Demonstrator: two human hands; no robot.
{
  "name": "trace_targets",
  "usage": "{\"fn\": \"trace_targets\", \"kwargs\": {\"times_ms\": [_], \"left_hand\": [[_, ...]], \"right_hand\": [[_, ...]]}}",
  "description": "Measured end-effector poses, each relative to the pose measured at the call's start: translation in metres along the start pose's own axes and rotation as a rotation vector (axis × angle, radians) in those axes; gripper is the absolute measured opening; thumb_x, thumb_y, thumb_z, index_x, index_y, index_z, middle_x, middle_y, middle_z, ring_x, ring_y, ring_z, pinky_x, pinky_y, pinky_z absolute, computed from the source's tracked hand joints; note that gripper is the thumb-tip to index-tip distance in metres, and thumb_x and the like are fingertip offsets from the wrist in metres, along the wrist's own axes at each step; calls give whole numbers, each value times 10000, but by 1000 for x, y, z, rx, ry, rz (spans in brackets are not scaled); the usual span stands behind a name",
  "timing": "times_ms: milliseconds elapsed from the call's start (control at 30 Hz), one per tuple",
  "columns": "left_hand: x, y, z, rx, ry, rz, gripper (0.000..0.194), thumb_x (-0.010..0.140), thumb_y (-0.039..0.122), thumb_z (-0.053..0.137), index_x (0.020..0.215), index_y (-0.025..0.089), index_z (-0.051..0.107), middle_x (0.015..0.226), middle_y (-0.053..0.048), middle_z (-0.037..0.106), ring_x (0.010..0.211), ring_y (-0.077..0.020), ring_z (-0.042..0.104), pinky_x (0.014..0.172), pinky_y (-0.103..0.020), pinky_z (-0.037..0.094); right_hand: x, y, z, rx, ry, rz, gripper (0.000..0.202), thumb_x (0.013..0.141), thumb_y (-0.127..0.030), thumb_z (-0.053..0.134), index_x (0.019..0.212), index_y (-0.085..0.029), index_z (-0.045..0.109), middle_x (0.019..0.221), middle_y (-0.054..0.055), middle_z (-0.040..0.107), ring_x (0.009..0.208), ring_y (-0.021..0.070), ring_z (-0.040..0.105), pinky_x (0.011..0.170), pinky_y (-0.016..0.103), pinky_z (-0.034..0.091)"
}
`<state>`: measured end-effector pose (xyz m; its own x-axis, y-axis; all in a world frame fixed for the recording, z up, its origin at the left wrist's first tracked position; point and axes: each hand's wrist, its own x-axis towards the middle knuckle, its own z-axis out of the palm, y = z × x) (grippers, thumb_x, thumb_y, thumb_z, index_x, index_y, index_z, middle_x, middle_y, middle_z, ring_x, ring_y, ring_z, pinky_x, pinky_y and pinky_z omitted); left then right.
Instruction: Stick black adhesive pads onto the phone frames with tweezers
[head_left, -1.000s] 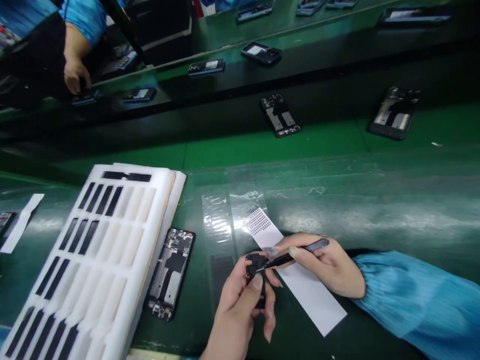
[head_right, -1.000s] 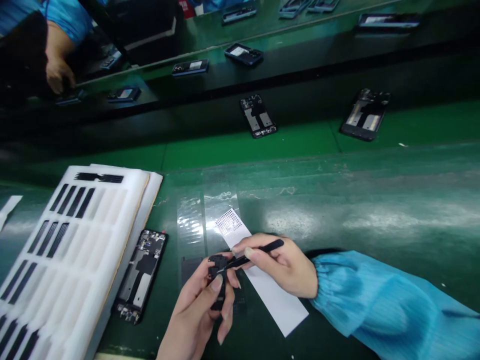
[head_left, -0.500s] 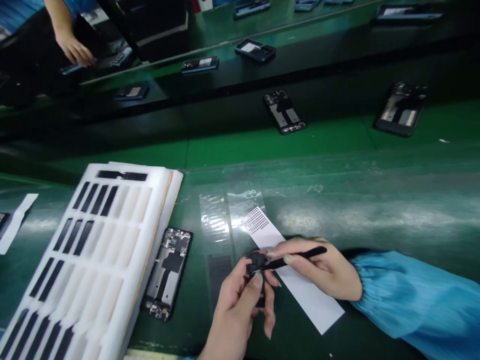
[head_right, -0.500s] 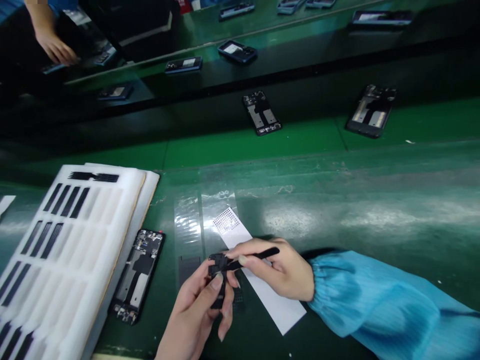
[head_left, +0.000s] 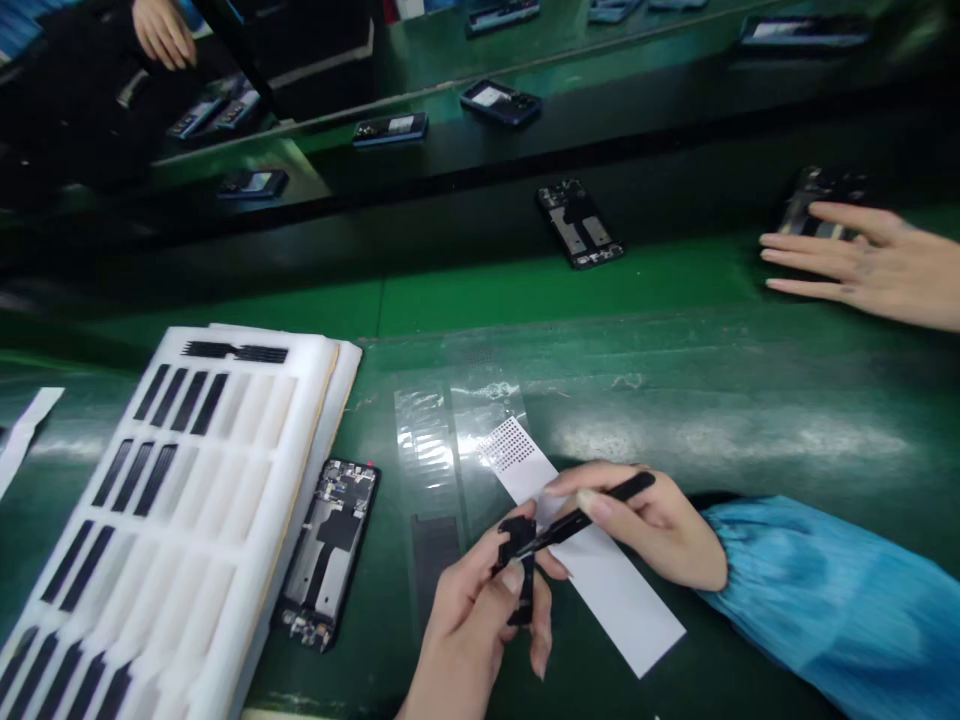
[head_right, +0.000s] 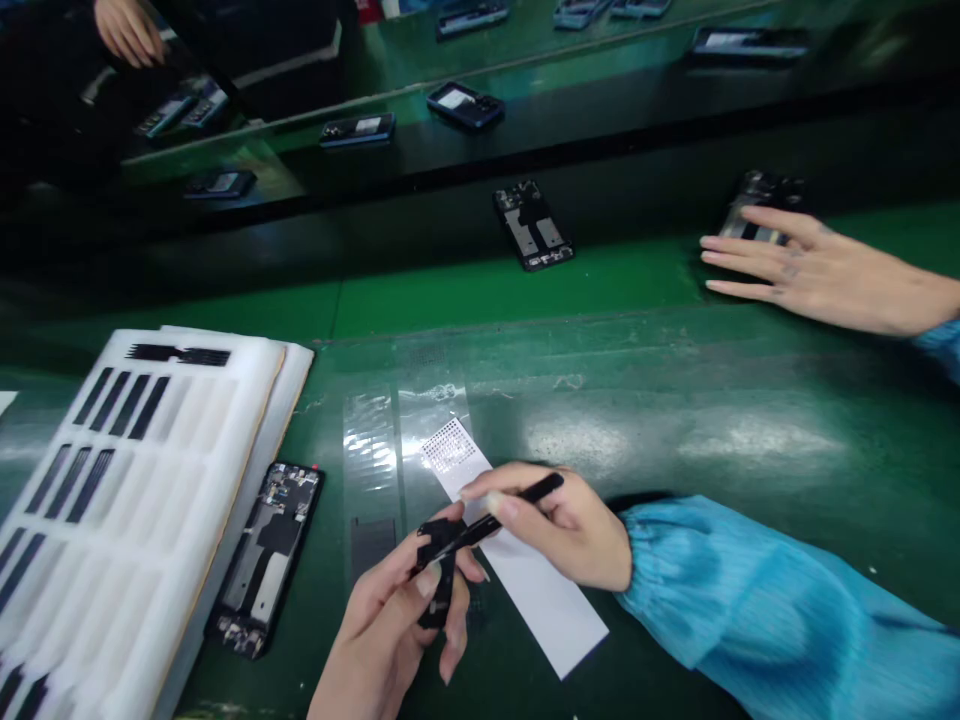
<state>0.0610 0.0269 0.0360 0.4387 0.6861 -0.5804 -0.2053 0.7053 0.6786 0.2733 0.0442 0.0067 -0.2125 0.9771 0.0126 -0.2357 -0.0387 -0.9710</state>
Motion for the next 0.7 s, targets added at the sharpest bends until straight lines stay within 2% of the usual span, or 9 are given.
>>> {"fn": "trace_targets", "kwargs": {"times_ms": [67,133,233,333,400,500,567,633,700], "left_hand": [[2,-2,-2,17,-40,-21,353,973,343,547,1291,201,606,801,-40,618,530,-99,525,480,-229,401],[4,-2,-4,-2,-47,-53,327,972,376,551,1223,185,637,773,-34,602,534,-100,515,480,-229,396],[7,-3,-6,-97,20,-64,328,958,396,575,1222,209,626,910,-60,631,569,-104,521,475,-232,408],[8,-5,-8,-169,33,-67,350,939,401,606,1231,210,635,926,-68,641,564,-105,531,462,-228,399],[8,-8,-9,-198,4,-71,320,931,393,622,1157,176,682,871,-69,639,572,-109,539,473,-229,405],[8,-11,-7,-248,-31,-44,338,911,368,657,1197,190,684,881,-76,650,626,-135,565,504,-250,449],[7,-12,-5,-267,-33,-22,373,904,357,667,1251,221,662,980,-90,662,644,-139,574,503,-258,459],[6,-10,-3,-259,-30,-14,363,915,350,649,1254,220,658,1022,-96,660,641,-136,571,495,-257,455],[5,-6,-1,-233,-43,-15,354,932,341,621,1248,187,654,905,-80,654,626,-138,554,493,-257,449]], "right_hand": [[3,1,-4,218,78,155,236,1015,-287,495,1114,-185,683,781,59,794,702,214,778,637,293,619],[8,1,-10,398,169,216,257,1000,-332,470,1064,-180,668,632,44,757,564,236,751,544,319,604],[21,-12,-29,430,330,252,262,904,-327,475,977,-182,680,617,48,745,594,233,751,577,322,606],[50,-44,-69,33,427,429,321,837,-311,424,951,-172,689,811,102,785,693,237,756,572,317,587],[80,-70,-102,-537,451,560,371,876,-278,386,1027,-153,701,976,126,780,609,194,708,471,275,511],[136,-92,-145,-918,692,530,409,972,-240,313,1171,-96,640,1188,207,701,745,193,700,578,291,518],[171,-89,-162,-1108,785,561,389,967,-359,486,1109,-36,650,1190,293,663,936,299,695,711,374,540],[197,-77,-170,-1251,772,591,440,863,-428,693,975,-3,679,1124,337,661,1048,405,656,812,457,524],[212,-65,-174,-1353,700,558,415,827,-413,758,902,-11,684,1046,292,686,1040,399,662,840,474,521]]}}
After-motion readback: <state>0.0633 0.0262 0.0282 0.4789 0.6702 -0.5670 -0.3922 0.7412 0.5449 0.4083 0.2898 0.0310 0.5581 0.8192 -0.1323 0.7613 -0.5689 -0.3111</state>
